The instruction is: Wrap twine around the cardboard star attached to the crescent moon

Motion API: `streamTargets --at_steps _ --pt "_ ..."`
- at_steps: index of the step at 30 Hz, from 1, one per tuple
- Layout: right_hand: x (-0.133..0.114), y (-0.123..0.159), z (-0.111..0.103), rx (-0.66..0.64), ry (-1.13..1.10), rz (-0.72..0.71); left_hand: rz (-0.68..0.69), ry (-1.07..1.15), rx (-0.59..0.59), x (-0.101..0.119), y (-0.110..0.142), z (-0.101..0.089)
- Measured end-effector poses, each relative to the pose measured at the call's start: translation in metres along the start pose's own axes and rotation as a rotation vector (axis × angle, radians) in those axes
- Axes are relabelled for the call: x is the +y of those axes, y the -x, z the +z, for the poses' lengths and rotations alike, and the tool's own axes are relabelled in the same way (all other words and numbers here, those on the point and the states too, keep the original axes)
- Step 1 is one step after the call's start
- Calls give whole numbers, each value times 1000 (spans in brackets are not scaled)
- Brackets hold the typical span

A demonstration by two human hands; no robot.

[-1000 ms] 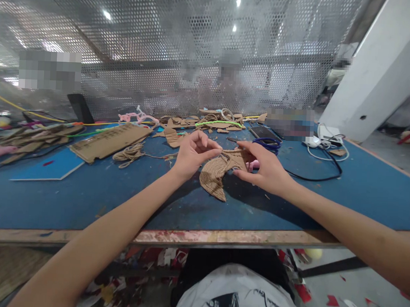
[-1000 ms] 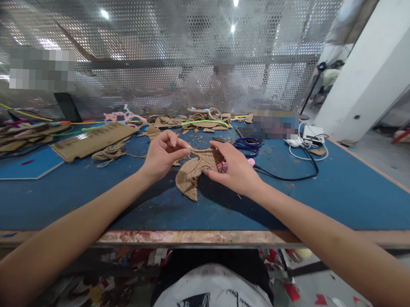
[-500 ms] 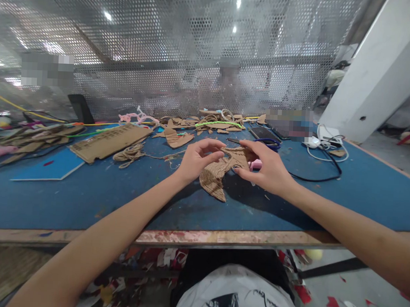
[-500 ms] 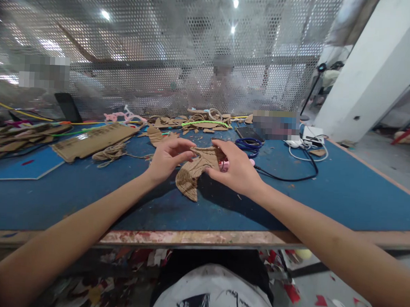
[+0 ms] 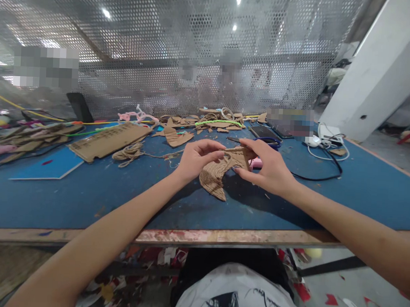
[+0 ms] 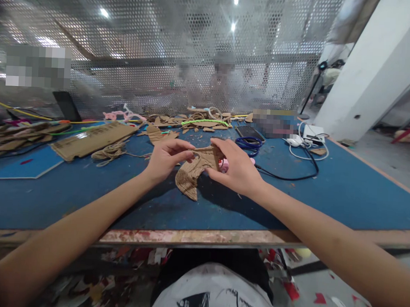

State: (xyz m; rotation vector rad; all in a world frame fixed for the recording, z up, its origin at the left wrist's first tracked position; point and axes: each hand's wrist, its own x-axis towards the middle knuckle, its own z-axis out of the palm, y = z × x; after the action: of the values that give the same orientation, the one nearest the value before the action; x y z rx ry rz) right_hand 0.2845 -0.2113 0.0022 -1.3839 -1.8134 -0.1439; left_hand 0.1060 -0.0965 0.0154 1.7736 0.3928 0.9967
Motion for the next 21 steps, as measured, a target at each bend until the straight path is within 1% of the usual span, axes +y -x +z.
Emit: streamTargets --at_steps 8,10,12,14,18,20,21 --pt "0 1 0 -2 -8 -12 -17 24 -15 -1 0 1" --pt "-1 1 0 -10 -68 18 -22 39 -16 -1 0 0" --pt "-2 -1 -1 -36 -209 121 -26 67 -22 -2 -1 0" --pt "-3 -4 -1 -75 -414 282 -46 101 -42 -3 -1 -1" --pt "-2 -9 -1 -122 -834 596 -130 182 -105 -9 -1 -1" --pt "-1 -9 0 -158 -987 713 -160 214 -123 -12 -1 -2" --pt "-1 -9 1 -183 -1036 749 -173 222 -130 -13 0 -3"
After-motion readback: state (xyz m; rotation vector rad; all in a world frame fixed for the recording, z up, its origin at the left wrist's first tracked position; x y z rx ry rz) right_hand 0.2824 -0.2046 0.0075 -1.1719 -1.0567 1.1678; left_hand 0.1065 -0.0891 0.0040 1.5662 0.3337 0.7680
